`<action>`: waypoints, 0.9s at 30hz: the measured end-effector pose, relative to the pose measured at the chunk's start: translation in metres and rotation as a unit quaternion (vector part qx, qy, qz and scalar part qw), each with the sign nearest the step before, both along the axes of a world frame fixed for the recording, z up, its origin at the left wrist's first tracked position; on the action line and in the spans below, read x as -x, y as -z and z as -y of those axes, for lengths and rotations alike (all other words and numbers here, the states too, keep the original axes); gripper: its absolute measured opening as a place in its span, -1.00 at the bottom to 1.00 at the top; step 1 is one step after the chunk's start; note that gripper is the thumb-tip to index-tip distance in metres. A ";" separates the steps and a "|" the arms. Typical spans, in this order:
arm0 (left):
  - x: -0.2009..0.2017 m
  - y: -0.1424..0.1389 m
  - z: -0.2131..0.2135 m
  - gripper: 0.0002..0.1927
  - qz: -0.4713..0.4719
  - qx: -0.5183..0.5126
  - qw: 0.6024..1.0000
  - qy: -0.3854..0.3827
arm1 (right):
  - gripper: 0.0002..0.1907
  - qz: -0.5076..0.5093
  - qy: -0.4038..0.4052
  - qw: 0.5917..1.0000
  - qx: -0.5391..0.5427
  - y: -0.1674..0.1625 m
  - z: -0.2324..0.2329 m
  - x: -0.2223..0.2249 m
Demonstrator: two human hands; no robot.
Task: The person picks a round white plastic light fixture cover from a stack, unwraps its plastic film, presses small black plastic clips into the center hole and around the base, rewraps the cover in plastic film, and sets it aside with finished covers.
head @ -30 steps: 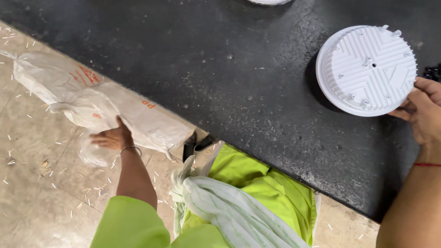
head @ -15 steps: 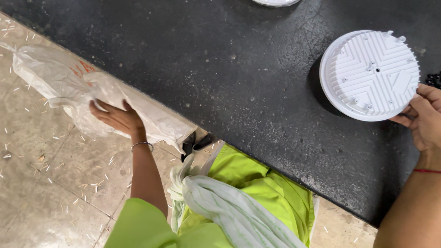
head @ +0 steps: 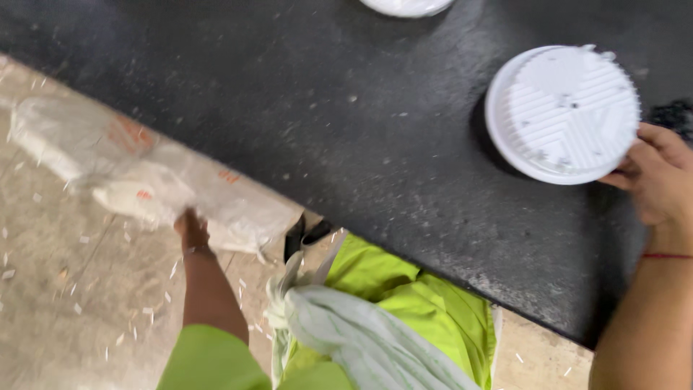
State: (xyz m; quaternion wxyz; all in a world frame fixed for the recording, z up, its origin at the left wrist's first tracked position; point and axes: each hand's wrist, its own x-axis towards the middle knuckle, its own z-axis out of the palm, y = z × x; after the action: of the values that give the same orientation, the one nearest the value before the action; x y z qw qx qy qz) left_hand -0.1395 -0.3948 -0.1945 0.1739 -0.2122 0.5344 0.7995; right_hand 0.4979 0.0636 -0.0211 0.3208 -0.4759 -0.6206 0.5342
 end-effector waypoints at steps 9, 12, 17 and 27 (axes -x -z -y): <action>-0.017 0.031 -0.017 -0.61 0.072 0.165 0.963 0.202 | -0.71 -0.022 0.043 0.998 0.030 -0.036 0.024 0.028; -0.027 0.041 -0.038 -0.62 0.068 0.312 0.892 0.319 | -0.71 -0.020 0.046 0.998 0.041 -0.039 0.027 0.030; -0.059 0.057 -0.072 -0.61 -0.100 0.626 0.667 0.393 | -0.72 -0.024 0.047 0.998 0.047 -0.042 0.027 0.031; -0.054 0.067 -0.037 -0.63 -0.310 0.492 0.622 0.524 | -0.72 -0.028 0.046 0.997 0.050 -0.042 0.027 0.032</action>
State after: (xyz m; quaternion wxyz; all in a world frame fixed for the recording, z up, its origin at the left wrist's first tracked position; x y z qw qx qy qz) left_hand -0.0858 -0.3574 -0.2612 0.2569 0.3108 0.8909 0.2092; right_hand 0.4660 0.0369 0.0206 0.3381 -0.5041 -0.5616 0.5624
